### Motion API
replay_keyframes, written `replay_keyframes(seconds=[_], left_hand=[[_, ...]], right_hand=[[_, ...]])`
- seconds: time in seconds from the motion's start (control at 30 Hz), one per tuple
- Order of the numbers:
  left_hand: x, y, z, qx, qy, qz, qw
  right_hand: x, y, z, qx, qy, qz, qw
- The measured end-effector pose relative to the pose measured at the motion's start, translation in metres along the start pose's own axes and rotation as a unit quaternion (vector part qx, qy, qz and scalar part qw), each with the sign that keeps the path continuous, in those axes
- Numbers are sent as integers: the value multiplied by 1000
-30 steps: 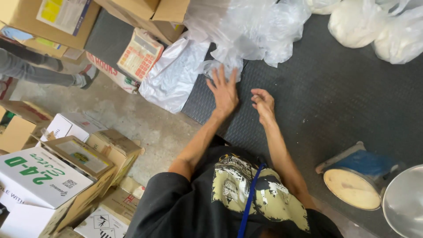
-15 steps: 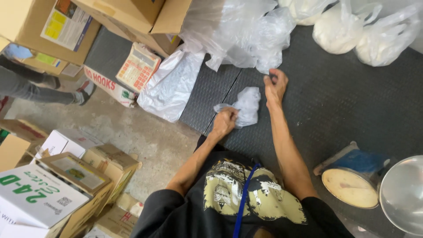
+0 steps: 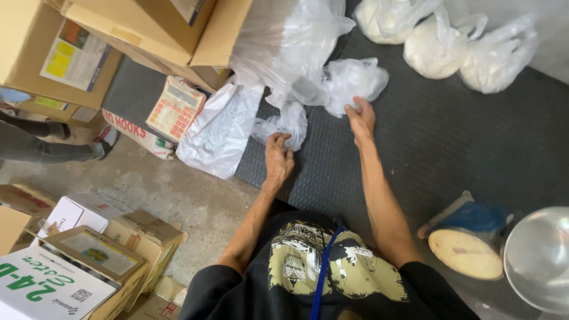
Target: Scooping white powder from a large bag into smaller plastic bags and weighing them on a scale.
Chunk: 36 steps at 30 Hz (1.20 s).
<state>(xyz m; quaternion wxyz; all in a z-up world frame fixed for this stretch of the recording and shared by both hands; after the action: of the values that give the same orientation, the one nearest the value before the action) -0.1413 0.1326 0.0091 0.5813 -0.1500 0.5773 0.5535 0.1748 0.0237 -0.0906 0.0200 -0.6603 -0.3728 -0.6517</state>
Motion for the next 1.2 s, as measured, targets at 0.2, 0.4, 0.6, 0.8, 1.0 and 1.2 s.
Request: replay_keyframes(seconds=[0.2, 0.4, 0.6, 0.8, 1.0, 1.2], left_hand=[[-66, -27, -5, 108, -30, 142, 984], [-109, -57, -27, 190, -104, 101, 971], [-13, -134, -79, 288, 73, -217, 930], [-24, -64, -65, -7, -43, -191, 981], [12, -85, -74, 35, -72, -151, 985], [87, -115, -94, 29, 402, -508, 761]], right_hand=[[-126, 21, -105, 87, -184, 526, 826], [-51, 41, -189, 153, -165, 532, 816], [-48, 71, -205, 96, -163, 482, 856], [-132, 132, -199, -8, -107, 510, 854], [-183, 149, -195, -121, -148, 496, 847], [-162, 153, -210, -187, -246, 467, 828]])
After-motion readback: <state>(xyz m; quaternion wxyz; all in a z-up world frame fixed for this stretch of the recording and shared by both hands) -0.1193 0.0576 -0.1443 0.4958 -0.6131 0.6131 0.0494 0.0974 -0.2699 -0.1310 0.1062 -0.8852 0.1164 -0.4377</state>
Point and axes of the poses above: each hand's wrist, its own z-axis towards the middle knuckle, its own y-axis out of the back of the hand, x = y × z, the point moved 6 cm from there along z, towards the middle knuckle, and after that the axes turned 5 degrees about -z, right-handed, at the moved point
